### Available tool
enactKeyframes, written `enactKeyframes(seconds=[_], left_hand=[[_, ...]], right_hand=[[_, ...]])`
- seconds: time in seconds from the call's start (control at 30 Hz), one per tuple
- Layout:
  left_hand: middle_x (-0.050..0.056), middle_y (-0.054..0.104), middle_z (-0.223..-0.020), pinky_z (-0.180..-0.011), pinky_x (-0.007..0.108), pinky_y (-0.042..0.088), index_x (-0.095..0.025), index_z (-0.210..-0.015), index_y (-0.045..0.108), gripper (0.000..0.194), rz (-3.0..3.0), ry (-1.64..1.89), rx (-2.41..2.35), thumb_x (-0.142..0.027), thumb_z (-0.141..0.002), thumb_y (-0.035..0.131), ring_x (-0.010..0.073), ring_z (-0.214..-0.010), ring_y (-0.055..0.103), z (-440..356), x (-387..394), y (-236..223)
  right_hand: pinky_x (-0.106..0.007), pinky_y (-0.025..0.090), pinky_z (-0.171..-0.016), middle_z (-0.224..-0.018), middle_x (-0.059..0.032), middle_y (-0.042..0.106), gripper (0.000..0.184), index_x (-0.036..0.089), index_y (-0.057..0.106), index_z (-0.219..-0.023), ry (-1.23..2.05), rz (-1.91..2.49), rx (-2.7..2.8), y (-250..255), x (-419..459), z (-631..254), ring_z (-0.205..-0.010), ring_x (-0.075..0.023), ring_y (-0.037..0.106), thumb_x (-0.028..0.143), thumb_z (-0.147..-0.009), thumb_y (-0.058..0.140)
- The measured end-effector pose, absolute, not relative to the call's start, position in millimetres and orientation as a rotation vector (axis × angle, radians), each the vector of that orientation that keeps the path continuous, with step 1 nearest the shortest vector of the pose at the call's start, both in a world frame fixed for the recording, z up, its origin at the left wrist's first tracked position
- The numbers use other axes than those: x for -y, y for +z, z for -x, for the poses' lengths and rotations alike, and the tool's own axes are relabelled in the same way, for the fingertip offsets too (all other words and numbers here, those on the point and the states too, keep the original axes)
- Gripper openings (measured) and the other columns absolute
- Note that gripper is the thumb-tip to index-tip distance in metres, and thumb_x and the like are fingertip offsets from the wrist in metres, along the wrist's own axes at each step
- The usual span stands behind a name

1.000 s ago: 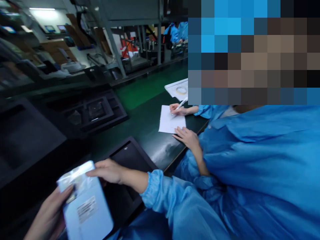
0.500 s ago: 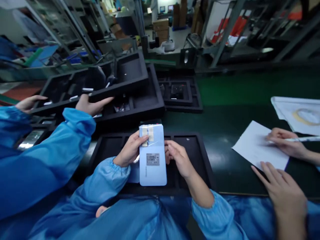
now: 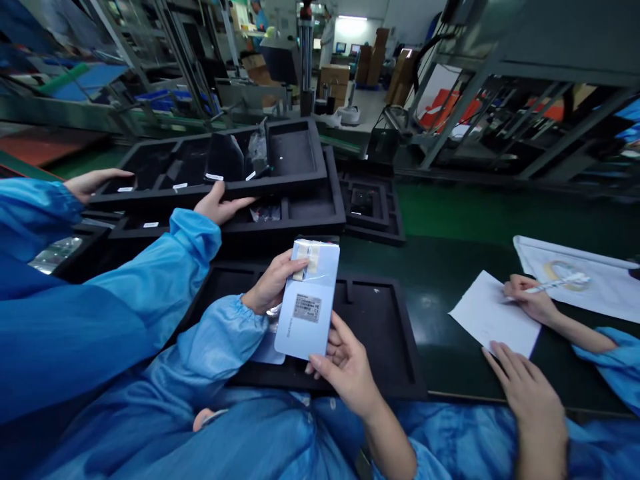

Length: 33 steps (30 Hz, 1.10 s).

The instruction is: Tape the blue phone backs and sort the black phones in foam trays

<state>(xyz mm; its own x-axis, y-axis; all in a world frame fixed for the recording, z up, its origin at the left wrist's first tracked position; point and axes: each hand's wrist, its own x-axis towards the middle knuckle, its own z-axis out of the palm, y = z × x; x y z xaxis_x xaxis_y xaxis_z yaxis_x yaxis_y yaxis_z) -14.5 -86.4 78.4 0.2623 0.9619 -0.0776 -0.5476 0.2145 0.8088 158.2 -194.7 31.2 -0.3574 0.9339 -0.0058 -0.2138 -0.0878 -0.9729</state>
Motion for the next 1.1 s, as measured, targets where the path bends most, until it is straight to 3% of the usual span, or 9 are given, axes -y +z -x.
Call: enactKeyframes(seconds=[0.1,0.17,0.27,0.37,0.47,0.67,0.87,1.1], left_hand=[[0.007,0.065,-0.076,-0.06,0.022,0.043,-0.008,-0.088,0.063,0.027,-0.784,1.101,-0.582,-0.028,-0.07,0.068,0.0145,-0.063,0.058,17,78,92],[0.014,0.066,-0.087,-0.068,0.028,0.046,-0.005,-0.093,0.064,0.035,-0.767,0.972,-0.438,-0.031,-0.07,0.063,0.023,-0.076,0.062,19,72,98],[0.022,0.056,-0.12,-0.089,0.042,0.043,-0.005,-0.116,0.056,0.055,-0.666,0.782,-0.136,-0.034,-0.069,0.054,0.037,-0.109,0.055,21,63,104],[0.02,0.046,-0.135,-0.092,0.051,0.04,-0.018,-0.137,0.039,0.068,-0.616,0.754,0.015,-0.033,-0.071,0.05,0.0407,-0.117,0.049,22,54,109],[0.018,0.045,-0.136,-0.088,0.05,0.043,-0.024,-0.142,0.029,0.073,-0.613,0.748,0.069,-0.031,-0.072,0.048,0.0392,-0.115,0.051,22,46,115],[0.022,0.052,-0.126,-0.078,0.042,0.051,-0.01,-0.135,0.04,0.063,-0.614,0.716,0.1,-0.034,-0.077,0.043,0.0337,-0.099,0.061,28,41,119],[0.023,0.054,-0.123,-0.077,0.041,0.052,-0.013,-0.14,0.031,0.065,-0.589,0.707,0.125,-0.034,-0.079,0.04,0.0311,-0.096,0.062,37,36,116],[0.024,0.055,-0.121,-0.074,0.042,0.051,-0.01,-0.138,0.035,0.068,-0.611,0.698,0.174,-0.038,-0.077,0.042,0.0315,-0.09,0.062,44,30,120]], right_hand=[[-0.024,0.051,-0.052,-0.11,-0.0128,0.057,0.072,0.025,0.029,-0.143,1.584,0.907,1.238,44,194,-149,-0.063,-0.0138,0.061,0.03,-0.083,0.069],[-0.025,0.05,-0.051,-0.113,-0.0134,0.056,0.074,0.025,0.028,-0.143,1.567,0.911,1.234,51,191,-141,-0.063,-0.0138,0.06,0.031,-0.083,0.07],[-0.023,0.049,-0.051,-0.111,-0.0137,0.056,0.079,0.025,0.021,-0.146,1.541,0.876,1.235,59,185,-128,-0.063,-0.0126,0.059,0.031,-0.084,0.069],[-0.02,0.047,-0.051,-0.107,-0.0132,0.056,0.084,0.025,0.012,-0.148,1.515,0.869,1.233,66,178,-116,-0.063,-0.012,0.058,0.031,-0.085,0.067],[-0.02,0.046,-0.051,-0.101,-0.0114,0.056,0.088,0.023,0.008,-0.148,1.48,0.905,1.234,73,174,-109,-0.063,-0.0121,0.058,0.033,-0.085,0.067],[-0.021,0.046,-0.056,-0.115,-0.0151,0.052,0.09,0.023,0.007,-0.149,1.444,0.961,1.207,82,174,-95,-0.067,-0.0114,0.058,0.037,-0.084,0.067],[-0.021,0.048,-0.059,-0.115,-0.0148,0.053,0.094,0.021,0.004,-0.149,1.417,1.01,1.175,86,176,-77,-0.07,-0.0114,0.058,0.036,-0.083,0.069],[-0.023,0.05,-0.063,-0.117,-0.0143,0.053,0.094,0.023,0.001,-0.149,1.381,1.035,1.19,88,172,-67,-0.072,-0.011,0.057,0.034,-0.084,0.068]])
